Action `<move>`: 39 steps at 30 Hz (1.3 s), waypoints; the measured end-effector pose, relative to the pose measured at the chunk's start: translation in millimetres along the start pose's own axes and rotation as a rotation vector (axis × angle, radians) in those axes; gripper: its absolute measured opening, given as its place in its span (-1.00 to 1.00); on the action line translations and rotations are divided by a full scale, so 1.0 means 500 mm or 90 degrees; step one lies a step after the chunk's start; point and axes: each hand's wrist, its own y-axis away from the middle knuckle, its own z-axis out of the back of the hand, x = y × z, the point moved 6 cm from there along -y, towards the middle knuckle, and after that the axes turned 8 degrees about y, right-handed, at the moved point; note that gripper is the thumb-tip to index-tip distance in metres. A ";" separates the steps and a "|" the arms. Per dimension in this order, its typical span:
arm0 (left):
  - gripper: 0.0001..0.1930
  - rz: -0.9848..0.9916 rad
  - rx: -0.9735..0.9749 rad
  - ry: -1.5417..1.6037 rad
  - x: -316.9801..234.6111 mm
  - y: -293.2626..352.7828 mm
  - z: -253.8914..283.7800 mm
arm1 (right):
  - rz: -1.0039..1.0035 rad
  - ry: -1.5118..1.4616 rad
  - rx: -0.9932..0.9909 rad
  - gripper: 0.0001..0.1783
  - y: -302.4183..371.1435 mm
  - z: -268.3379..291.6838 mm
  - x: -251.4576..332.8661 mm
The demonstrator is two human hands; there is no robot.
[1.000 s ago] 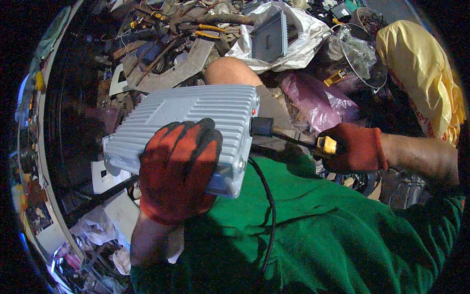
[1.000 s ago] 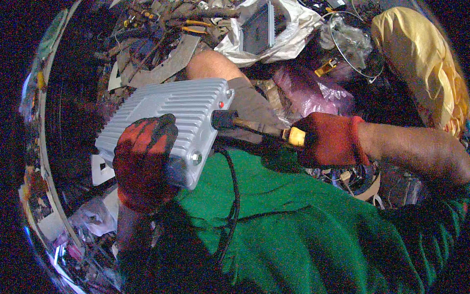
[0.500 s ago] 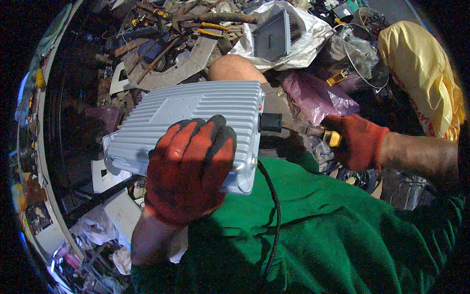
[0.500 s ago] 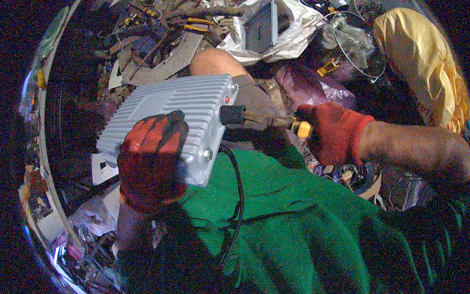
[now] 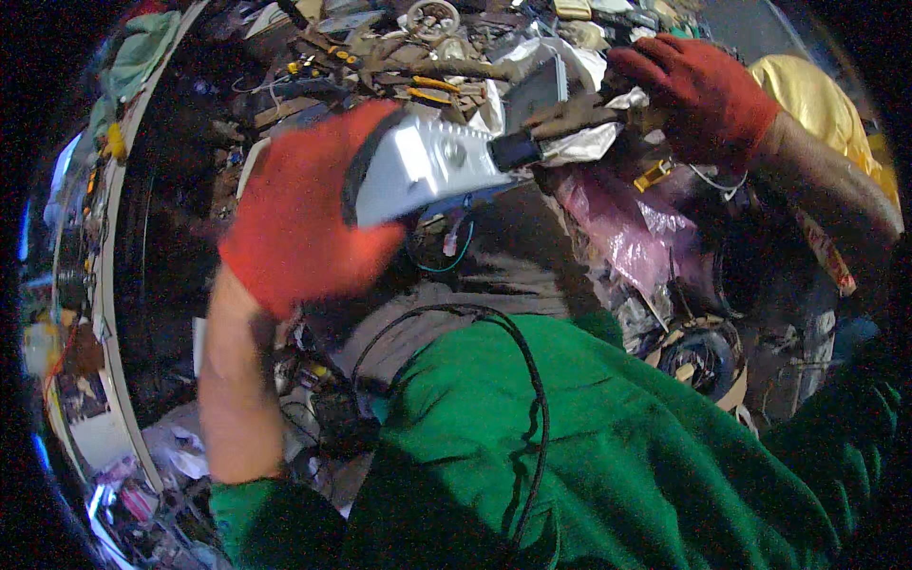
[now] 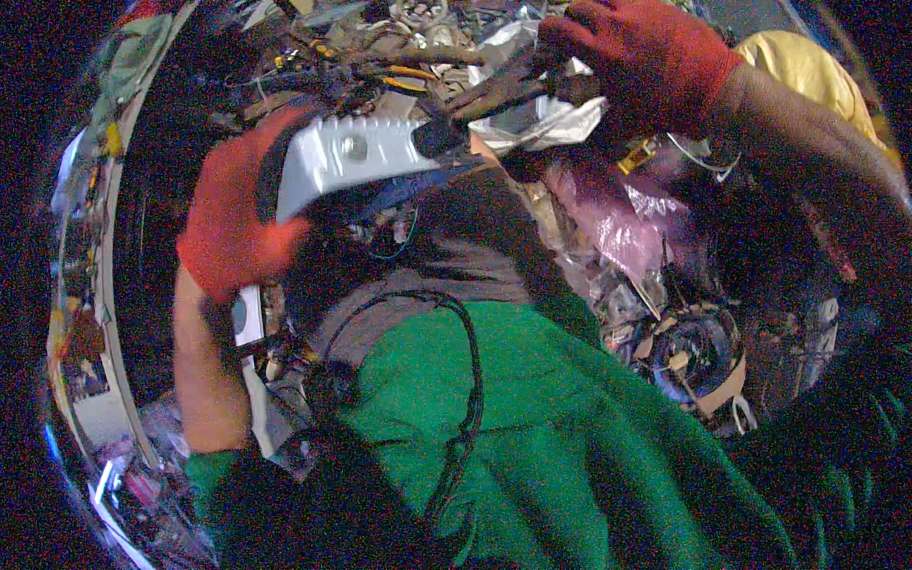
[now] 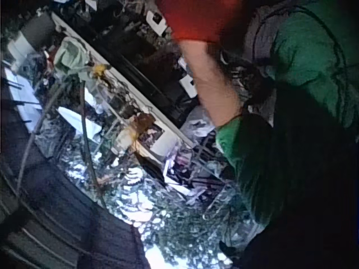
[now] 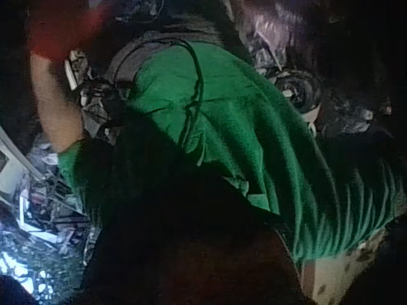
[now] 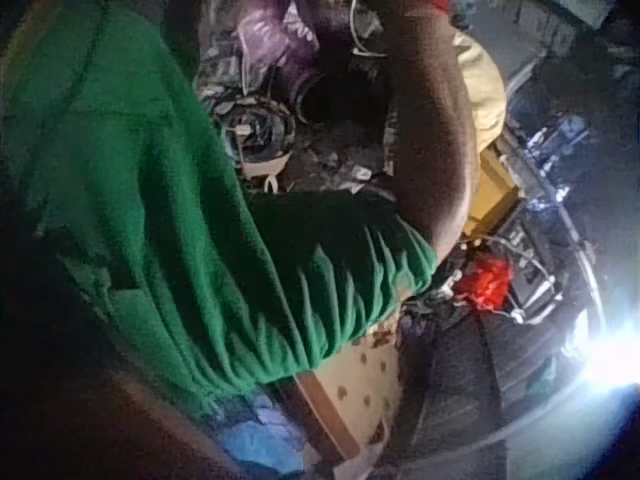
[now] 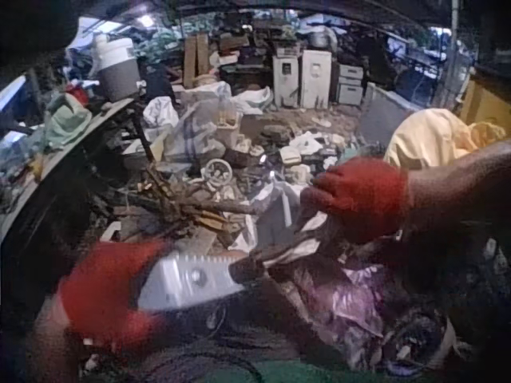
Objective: The person disassembles an electronic housing by using pliers to remove components, using a hammer to break parts of the casing, and pulling out interior wires and boards.
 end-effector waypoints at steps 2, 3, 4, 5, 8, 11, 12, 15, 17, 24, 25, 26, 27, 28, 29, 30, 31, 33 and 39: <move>-0.27 -0.020 0.021 -0.040 0.001 -0.020 0.058 | 0.033 0.020 -0.041 -0.34 -0.037 0.047 -0.009; -0.33 -0.036 0.046 -0.039 0.018 -0.039 0.074 | 0.029 0.033 -0.046 -0.34 -0.030 0.042 -0.020; -0.36 -0.010 0.127 0.006 0.027 -0.072 0.095 | 0.023 0.049 -0.054 -0.34 -0.020 0.045 -0.033; -0.36 0.029 0.212 0.057 0.046 -0.089 0.102 | 0.021 0.035 -0.067 -0.34 -0.030 0.045 -0.028; -0.44 0.075 0.183 -0.048 0.060 -0.090 0.125 | 0.032 -0.018 -0.102 -0.34 -0.039 0.039 0.007; -0.49 0.054 0.350 0.076 0.077 -0.126 0.071 | 0.002 -0.053 -0.029 -0.33 -0.005 0.003 0.024; -0.51 0.043 0.394 0.143 0.097 -0.125 0.040 | -0.008 -0.070 -0.011 -0.33 0.001 -0.004 0.037; -0.59 -0.085 0.343 0.204 0.139 -0.102 -0.026 | 0.005 -0.064 -0.015 -0.29 0.005 -0.026 0.083; -0.61 -0.111 0.352 0.217 0.152 -0.107 -0.061 | -0.009 -0.095 -0.011 -0.27 0.029 -0.067 0.098; -0.60 -0.385 0.417 0.446 0.198 -0.125 -0.223 | -0.062 -0.134 0.070 -0.30 0.065 -0.154 0.117; -0.61 -0.381 0.412 0.484 0.202 -0.127 -0.232 | -0.074 -0.137 0.083 -0.29 0.074 -0.166 0.116; -0.62 -0.376 0.407 0.522 0.207 -0.130 -0.238 | -0.067 -0.143 0.068 -0.27 0.078 -0.173 0.113; -0.64 -0.263 0.470 0.545 0.230 -0.142 -0.252 | -0.066 -0.133 0.071 -0.27 0.079 -0.180 0.111; -0.65 -0.136 0.520 0.567 0.250 -0.144 -0.262 | -0.061 -0.124 0.074 -0.28 0.072 -0.183 0.113; -0.67 -0.011 0.553 0.584 0.268 -0.145 -0.268 | -0.055 -0.115 0.077 -0.28 0.065 -0.185 0.116; -0.67 0.096 0.631 0.720 0.272 -0.140 -0.279 | -0.056 -0.085 0.056 -0.29 0.058 -0.182 0.117; -0.67 0.141 0.645 0.773 0.275 -0.138 -0.278 | -0.059 -0.086 0.058 -0.30 0.053 -0.181 0.112; -0.67 0.169 0.625 0.794 0.275 -0.138 -0.284 | -0.061 -0.087 0.061 -0.31 0.046 -0.181 0.105; -0.56 -0.061 0.521 0.223 0.321 -0.140 -0.284 | -0.019 -0.120 0.058 -0.37 0.000 -0.155 0.100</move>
